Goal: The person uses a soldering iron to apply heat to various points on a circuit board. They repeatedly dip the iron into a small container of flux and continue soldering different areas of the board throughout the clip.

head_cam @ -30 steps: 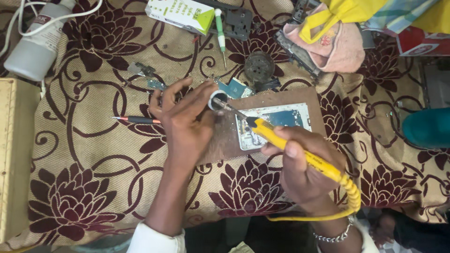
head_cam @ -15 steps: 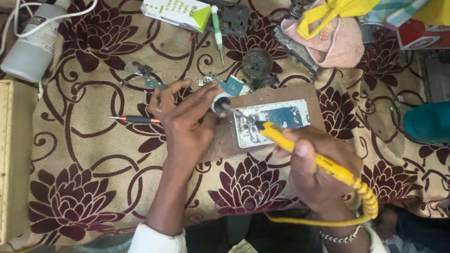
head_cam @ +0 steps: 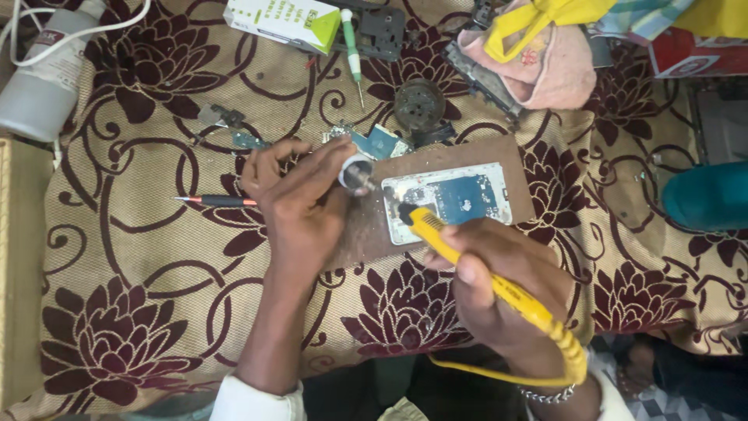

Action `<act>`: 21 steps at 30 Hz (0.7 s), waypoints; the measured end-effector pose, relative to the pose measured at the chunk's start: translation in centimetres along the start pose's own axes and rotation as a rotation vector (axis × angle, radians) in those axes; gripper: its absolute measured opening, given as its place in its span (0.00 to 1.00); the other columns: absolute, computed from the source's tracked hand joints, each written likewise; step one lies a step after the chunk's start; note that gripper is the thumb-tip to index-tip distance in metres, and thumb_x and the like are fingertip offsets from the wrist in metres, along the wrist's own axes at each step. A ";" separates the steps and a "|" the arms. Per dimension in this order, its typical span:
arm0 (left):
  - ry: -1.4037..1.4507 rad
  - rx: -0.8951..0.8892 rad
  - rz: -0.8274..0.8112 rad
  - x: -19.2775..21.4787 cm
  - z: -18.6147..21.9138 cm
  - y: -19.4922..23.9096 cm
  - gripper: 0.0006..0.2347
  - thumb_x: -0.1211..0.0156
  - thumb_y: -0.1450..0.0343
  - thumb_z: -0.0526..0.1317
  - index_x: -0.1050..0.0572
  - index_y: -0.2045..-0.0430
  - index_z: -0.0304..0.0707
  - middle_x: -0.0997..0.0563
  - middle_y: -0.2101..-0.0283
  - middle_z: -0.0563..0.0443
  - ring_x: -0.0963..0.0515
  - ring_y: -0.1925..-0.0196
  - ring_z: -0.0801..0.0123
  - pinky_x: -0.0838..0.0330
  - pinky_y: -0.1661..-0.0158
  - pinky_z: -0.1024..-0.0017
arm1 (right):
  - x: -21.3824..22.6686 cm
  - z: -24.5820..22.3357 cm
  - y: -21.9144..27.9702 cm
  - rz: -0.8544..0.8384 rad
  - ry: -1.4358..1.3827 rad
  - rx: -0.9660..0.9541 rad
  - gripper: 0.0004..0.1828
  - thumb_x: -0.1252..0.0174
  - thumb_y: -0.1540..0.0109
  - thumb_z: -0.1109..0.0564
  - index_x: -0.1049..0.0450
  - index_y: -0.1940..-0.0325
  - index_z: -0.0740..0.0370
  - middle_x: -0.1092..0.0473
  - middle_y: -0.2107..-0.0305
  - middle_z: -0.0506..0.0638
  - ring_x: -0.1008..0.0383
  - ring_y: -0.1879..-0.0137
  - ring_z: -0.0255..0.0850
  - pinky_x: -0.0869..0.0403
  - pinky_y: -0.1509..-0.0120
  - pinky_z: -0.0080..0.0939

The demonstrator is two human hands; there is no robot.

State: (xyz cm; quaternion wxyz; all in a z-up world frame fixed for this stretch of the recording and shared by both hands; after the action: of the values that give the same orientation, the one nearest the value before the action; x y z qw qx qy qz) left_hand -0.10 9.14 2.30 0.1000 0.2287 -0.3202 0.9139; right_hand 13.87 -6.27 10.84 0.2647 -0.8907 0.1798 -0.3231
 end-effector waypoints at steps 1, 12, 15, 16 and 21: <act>0.021 0.011 -0.002 0.1 0.0 0.0 0.13 0.28 0.31 0.35 0.17 0.53 0.46 0.15 0.47 0.58 0.27 0.41 0.66 0.50 0.35 0.59 | -0.2 0.5 0.0 0.022 -0.022 -0.049 0.13 0.52 0.24 0.54 0.30 0.50 0.68 0.23 0.64 0.60 0.17 0.67 0.42 0.17 0.63 0.37; -0.058 -0.046 -0.002 0.1 0.2 0.3 0.13 0.29 0.33 0.33 0.16 0.55 0.47 0.14 0.49 0.59 0.27 0.43 0.66 0.53 0.34 0.58 | 0.0 1.1 0.9 0.060 0.015 -0.087 0.13 0.51 0.24 0.54 0.30 0.50 0.69 0.23 0.65 0.59 0.18 0.69 0.39 0.18 0.66 0.36; -0.032 -0.024 -0.011 -0.1 -0.2 0.5 0.13 0.29 0.32 0.33 0.16 0.54 0.46 0.14 0.49 0.59 0.27 0.42 0.67 0.51 0.35 0.61 | 0.0 1.0 0.9 0.107 0.017 -0.037 0.13 0.51 0.23 0.53 0.32 0.49 0.69 0.24 0.66 0.58 0.18 0.68 0.39 0.18 0.65 0.36; -0.021 -0.015 -0.001 -0.3 -0.4 0.5 0.12 0.28 0.31 0.34 0.16 0.55 0.46 0.14 0.49 0.60 0.27 0.43 0.68 0.51 0.36 0.62 | -0.1 1.3 0.8 0.083 -0.028 -0.051 0.13 0.51 0.24 0.54 0.31 0.50 0.69 0.24 0.67 0.58 0.18 0.69 0.39 0.18 0.66 0.36; -0.031 -0.043 -0.005 -0.5 -0.7 0.6 0.11 0.29 0.30 0.34 0.15 0.55 0.48 0.13 0.50 0.61 0.27 0.42 0.68 0.52 0.34 0.61 | 0.6 1.5 0.9 0.146 0.032 -0.077 0.14 0.51 0.23 0.53 0.31 0.53 0.67 0.24 0.68 0.57 0.19 0.70 0.38 0.18 0.65 0.37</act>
State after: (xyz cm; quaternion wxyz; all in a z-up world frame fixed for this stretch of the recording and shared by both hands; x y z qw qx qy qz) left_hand -0.10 9.07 1.27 0.1022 0.2412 -0.3406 0.9030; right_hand 15.16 -6.76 9.61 0.2504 -0.8793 0.2608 -0.3099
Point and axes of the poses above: each hand's wrist, its own y-axis away from the middle knuckle, its own x-axis out of the back of the hand, z = x × y, the point moved 8 cm from there along -y, towards the middle knuckle
